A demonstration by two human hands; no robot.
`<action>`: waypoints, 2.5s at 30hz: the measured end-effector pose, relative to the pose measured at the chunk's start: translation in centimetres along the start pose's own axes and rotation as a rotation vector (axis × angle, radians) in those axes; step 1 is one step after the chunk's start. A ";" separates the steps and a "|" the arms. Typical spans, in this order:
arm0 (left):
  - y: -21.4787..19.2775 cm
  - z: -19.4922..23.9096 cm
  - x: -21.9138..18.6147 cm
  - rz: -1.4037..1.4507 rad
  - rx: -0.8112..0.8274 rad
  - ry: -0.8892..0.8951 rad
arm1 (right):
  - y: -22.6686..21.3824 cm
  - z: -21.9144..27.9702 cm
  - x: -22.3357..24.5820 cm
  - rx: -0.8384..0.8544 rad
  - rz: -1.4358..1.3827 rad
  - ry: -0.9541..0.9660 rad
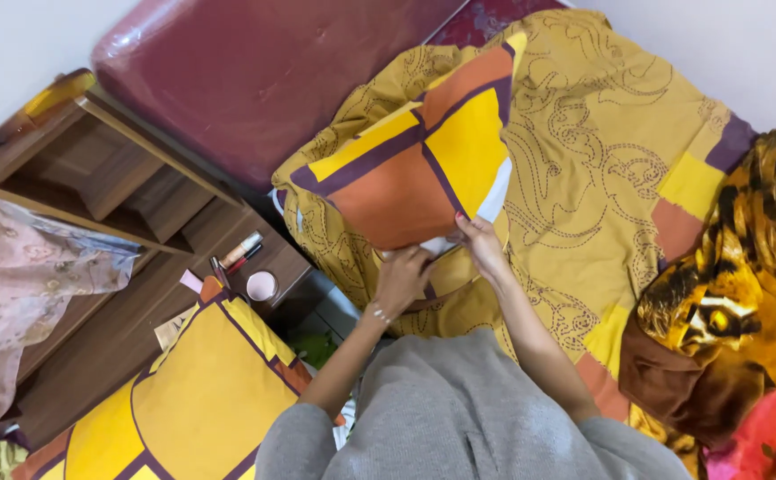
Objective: The person is putting patterned pillowcases onto two white pillows in a room with two beds.
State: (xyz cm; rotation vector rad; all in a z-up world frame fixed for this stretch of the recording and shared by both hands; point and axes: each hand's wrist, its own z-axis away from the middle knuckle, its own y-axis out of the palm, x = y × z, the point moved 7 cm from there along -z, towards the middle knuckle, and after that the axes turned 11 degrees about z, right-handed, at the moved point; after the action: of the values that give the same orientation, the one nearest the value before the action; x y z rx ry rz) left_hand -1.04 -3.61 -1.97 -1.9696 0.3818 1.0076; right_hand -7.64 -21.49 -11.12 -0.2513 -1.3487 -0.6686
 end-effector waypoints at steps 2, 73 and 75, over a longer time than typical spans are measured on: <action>-2.5 0.3 1.0 -0.168 0.003 -0.008 | 0.2 0.5 1.5 -0.002 0.090 -0.008; 8.2 2.7 1.2 -0.251 0.012 0.554 | -12.5 1.4 -14.1 -0.035 -1.071 0.064; 8.0 2.5 4.6 -0.231 0.014 0.221 | -10.9 4.7 -10.0 -0.257 -1.090 0.203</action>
State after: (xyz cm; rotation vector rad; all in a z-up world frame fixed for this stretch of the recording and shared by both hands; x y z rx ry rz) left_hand -4.17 -5.73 -10.80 -2.0642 0.2725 0.6426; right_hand -18.47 -24.57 -21.79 0.3890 -1.1311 -1.7271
